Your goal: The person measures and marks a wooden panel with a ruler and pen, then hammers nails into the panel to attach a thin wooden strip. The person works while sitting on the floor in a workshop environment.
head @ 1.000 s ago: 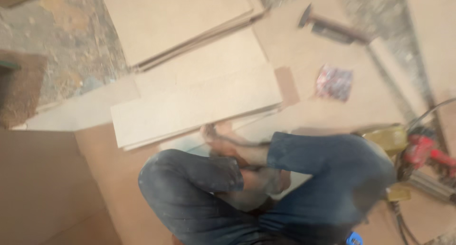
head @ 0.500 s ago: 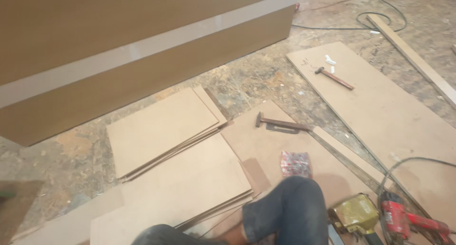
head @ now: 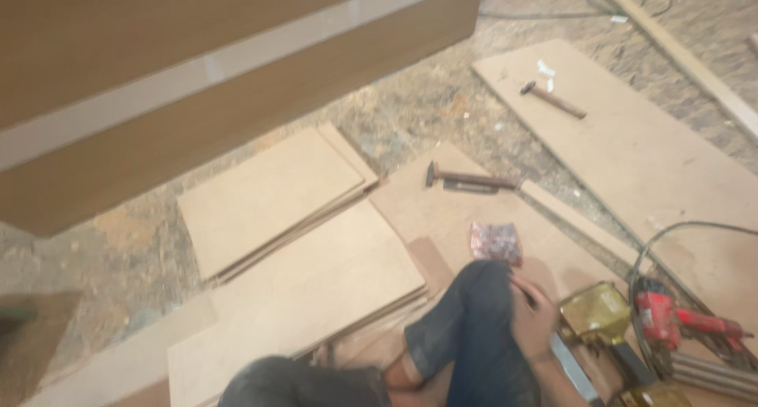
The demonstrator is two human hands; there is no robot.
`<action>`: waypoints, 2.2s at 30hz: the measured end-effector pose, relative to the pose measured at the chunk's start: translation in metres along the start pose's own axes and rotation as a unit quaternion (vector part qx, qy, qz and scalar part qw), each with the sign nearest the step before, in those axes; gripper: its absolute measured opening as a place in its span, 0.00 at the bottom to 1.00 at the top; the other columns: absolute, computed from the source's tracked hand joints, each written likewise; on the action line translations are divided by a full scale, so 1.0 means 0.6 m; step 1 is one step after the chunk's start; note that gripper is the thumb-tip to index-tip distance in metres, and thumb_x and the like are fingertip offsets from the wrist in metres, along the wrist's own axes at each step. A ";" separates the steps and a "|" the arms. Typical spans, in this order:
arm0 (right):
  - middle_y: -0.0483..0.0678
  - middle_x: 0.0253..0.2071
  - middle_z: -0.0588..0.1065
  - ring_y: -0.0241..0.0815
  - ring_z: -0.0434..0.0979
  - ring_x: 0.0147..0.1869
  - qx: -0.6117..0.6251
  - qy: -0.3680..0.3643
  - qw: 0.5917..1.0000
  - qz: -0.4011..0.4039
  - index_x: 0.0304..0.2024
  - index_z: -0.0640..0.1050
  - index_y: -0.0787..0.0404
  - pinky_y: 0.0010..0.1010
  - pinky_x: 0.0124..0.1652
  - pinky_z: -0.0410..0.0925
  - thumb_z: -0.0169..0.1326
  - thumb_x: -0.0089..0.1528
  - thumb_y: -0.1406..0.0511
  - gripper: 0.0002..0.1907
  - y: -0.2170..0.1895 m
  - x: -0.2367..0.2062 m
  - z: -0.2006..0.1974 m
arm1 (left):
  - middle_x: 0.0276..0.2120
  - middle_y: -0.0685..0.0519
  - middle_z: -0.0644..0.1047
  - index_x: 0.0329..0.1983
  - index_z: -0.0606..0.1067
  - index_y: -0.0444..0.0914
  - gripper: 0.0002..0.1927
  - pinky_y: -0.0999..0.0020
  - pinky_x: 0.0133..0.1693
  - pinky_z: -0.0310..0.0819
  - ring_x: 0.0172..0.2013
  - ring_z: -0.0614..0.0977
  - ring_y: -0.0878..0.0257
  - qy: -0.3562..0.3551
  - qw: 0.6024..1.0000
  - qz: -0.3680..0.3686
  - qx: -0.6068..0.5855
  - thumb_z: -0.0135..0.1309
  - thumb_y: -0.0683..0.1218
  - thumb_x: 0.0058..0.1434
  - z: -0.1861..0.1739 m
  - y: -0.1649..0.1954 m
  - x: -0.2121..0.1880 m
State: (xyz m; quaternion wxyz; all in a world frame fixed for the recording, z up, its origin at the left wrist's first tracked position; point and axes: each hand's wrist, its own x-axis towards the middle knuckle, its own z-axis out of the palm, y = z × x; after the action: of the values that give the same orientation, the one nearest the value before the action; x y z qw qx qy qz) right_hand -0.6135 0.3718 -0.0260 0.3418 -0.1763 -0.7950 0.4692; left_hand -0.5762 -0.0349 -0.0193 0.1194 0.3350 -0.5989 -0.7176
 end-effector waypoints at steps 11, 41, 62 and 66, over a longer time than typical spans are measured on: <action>0.47 0.39 0.82 0.36 0.84 0.46 0.144 -0.412 0.899 0.001 0.44 0.77 0.64 0.28 0.46 0.75 0.61 0.62 0.67 0.10 -0.250 -0.120 0.150 | 0.49 0.47 0.78 0.52 0.79 0.31 0.11 0.70 0.53 0.76 0.50 0.81 0.64 -0.317 0.933 0.170 -0.024 0.55 0.39 0.69 0.141 0.017 -0.071; 0.55 0.51 0.74 0.56 0.74 0.55 -0.070 -0.343 0.930 -0.113 0.50 0.75 0.63 0.47 0.53 0.66 0.71 0.53 0.60 0.27 0.005 0.055 0.296 | 0.40 0.47 0.83 0.43 0.77 0.36 0.04 0.55 0.55 0.67 0.45 0.83 0.48 -0.202 0.851 0.364 0.321 0.53 0.40 0.68 0.489 -0.056 0.264; 0.61 0.77 0.55 0.70 0.44 0.79 -0.379 -0.181 0.905 -0.063 0.78 0.57 0.64 0.70 0.67 0.38 0.57 0.55 0.69 0.48 0.234 0.500 0.466 | 0.47 0.53 0.80 0.43 0.77 0.38 0.06 0.58 0.53 0.72 0.47 0.81 0.53 -0.285 0.803 0.396 0.342 0.55 0.38 0.65 0.526 -0.061 0.306; 0.59 0.75 0.57 0.67 0.49 0.79 -0.424 -0.196 0.879 -0.095 0.74 0.61 0.60 0.74 0.67 0.39 0.56 0.58 0.66 0.41 0.238 0.515 0.473 | 0.47 0.53 0.80 0.44 0.77 0.39 0.08 0.58 0.52 0.73 0.46 0.82 0.53 -0.292 0.800 0.401 0.338 0.54 0.37 0.63 0.524 -0.063 0.308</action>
State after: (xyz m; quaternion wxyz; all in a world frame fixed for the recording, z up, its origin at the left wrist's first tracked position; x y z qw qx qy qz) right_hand -1.0380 0.4506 -0.1254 0.1142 -0.1328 -0.9815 0.0774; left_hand -0.9016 0.1143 -0.0989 0.0949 -0.1413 -0.8909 -0.4211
